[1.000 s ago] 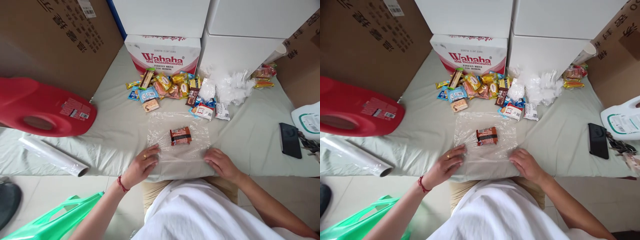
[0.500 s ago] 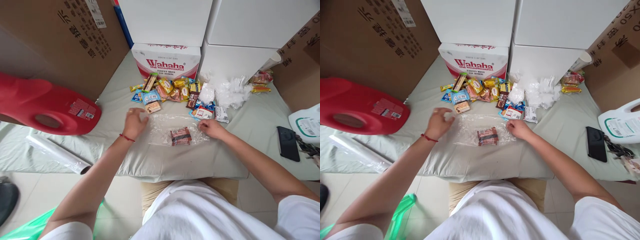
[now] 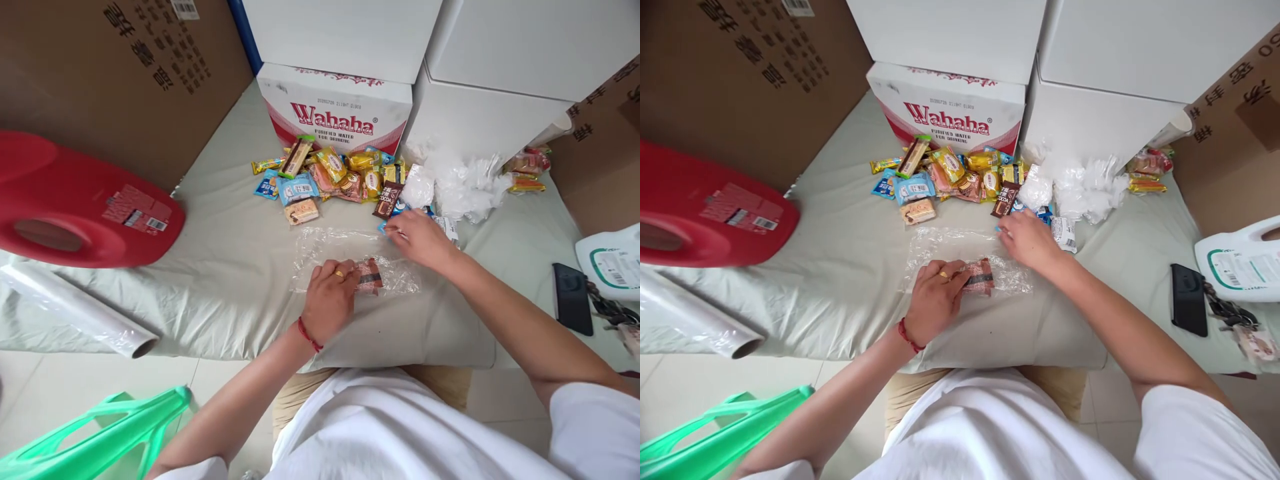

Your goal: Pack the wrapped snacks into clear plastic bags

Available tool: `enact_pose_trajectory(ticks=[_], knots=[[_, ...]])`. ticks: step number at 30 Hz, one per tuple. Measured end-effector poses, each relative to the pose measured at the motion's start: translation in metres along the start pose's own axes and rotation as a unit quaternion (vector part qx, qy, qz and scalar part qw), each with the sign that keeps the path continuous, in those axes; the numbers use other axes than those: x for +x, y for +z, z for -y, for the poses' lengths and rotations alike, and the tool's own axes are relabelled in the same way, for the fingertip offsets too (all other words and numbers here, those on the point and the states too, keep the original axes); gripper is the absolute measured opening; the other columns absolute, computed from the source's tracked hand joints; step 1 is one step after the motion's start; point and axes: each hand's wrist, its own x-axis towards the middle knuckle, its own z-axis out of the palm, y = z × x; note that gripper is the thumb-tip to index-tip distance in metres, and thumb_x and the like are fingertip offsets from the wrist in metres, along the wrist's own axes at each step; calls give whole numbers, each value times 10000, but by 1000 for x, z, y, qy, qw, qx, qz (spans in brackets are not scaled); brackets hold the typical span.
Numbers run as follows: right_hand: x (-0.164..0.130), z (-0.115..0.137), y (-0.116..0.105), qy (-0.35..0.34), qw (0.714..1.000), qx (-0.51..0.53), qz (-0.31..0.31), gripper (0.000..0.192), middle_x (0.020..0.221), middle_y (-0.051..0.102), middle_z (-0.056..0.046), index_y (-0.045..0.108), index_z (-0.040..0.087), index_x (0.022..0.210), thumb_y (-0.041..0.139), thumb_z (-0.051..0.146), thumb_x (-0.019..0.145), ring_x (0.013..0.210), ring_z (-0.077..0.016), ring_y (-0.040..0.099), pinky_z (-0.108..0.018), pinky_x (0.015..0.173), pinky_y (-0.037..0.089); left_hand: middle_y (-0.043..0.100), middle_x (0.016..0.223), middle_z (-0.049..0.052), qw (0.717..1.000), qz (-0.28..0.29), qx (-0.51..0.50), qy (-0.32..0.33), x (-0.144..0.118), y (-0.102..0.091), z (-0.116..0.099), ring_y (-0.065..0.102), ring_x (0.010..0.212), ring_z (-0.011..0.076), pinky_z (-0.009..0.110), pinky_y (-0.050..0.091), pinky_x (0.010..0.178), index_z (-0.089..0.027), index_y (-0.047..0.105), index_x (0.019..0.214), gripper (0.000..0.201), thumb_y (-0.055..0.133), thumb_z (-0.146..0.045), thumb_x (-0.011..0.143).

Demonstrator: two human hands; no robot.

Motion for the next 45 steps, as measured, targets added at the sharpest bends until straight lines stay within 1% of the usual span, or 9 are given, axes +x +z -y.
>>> enact_pose_trajectory(ticks=[6, 10, 16, 24, 27, 33, 38, 41, 45], knots=[[73, 34, 28, -25, 985, -54, 160, 409, 1117, 723, -201, 698, 88, 1248, 670, 350, 935, 1170, -377, 556, -392, 902, 418, 675, 989, 107, 997, 47, 25, -53, -2, 7, 2, 509, 884, 269, 417, 391, 792, -245, 758, 1153, 316, 519, -137, 978], [82, 31, 18, -50, 979, -1, 198, 188, 1012, 717, -128, 747, 136, 1054, 645, 195, 908, 981, -265, 606, -305, 796, 396, 646, 921, 98, 997, 50, 34, -47, -2, 6, -1, 511, 889, 273, 416, 374, 771, -249, 759, 1150, 316, 506, -145, 992], [23, 37, -7, -175, 976, 62, 114, 195, 1041, 614, -88, 715, 156, 1057, 535, 159, 981, 775, -166, 535, -277, 693, 340, 652, 896, 103, 998, 28, 37, -53, -5, 10, -3, 517, 869, 272, 411, 370, 738, -244, 766, 1116, 315, 500, -132, 989], [-53, 61, 52, -207, 969, 75, 109, 549, 1086, 601, -96, 448, 238, 1574, 454, 126, 1036, 869, -197, 563, -284, 727, 433, 648, 763, 66, 988, -16, -135, -73, -23, 15, 13, 542, 820, 235, 384, 411, 738, -233, 774, 850, 288, 520, -132, 943], [-56, 68, 65, -228, 965, 72, 106, 601, 1083, 590, -96, 474, 266, 1568, 443, 51, 1008, 899, -205, 555, -304, 789, 465, 666, 785, 40, 949, -62, -293, -94, -44, 14, 26, 583, 860, 208, 368, 469, 816, -244, 768, 826, 268, 534, -162, 925], [-52, 77, 66, -210, 968, 77, 110, 648, 1131, 604, -101, 571, 305, 1520, 454, 1, 961, 958, -237, 564, -363, 901, 468, 670, 1172, 91, 821, -264, -321, -392, -53, 15, 62, 615, 1130, 233, 424, 472, 1039, -211, 675, 1142, 328, 490, -435, 991], [-49, 74, 68, -196, 968, 111, 107, 598, 1101, 606, -80, 629, 317, 1468, 470, 29, 969, 956, -222, 555, -350, 917, 471, 426, 1615, 233, 897, -72, -234, -367, -19, 13, 72, 221, 1600, 398, 579, 206, 1279, -150, 504, 1434, 830, 693, -681, 824], [-50, 69, 70, -182, 965, 153, 114, 528, 1047, 601, -76, 673, 316, 1421, 505, 70, 985, 891, -209, 559, -347, 888, 487, 519, 1548, 227, 916, 39, -187, -352, -17, 10, 74, 234, 1579, 457, 656, 199, 1251, -164, 681, 1107, 602, 801, -605, 715], [-55, 58, 68, -203, 946, 240, 77, 443, 1133, 612, -114, 642, 273, 1458, 591, 256, 1019, 1005, -233, 597, -395, 944, 525, 703, 1198, 130, 898, 13, -256, -359, -34, -7, 80, 617, 1215, 312, 478, 474, 1063, -206, 617, 717, 266, 721, -449, 741]])
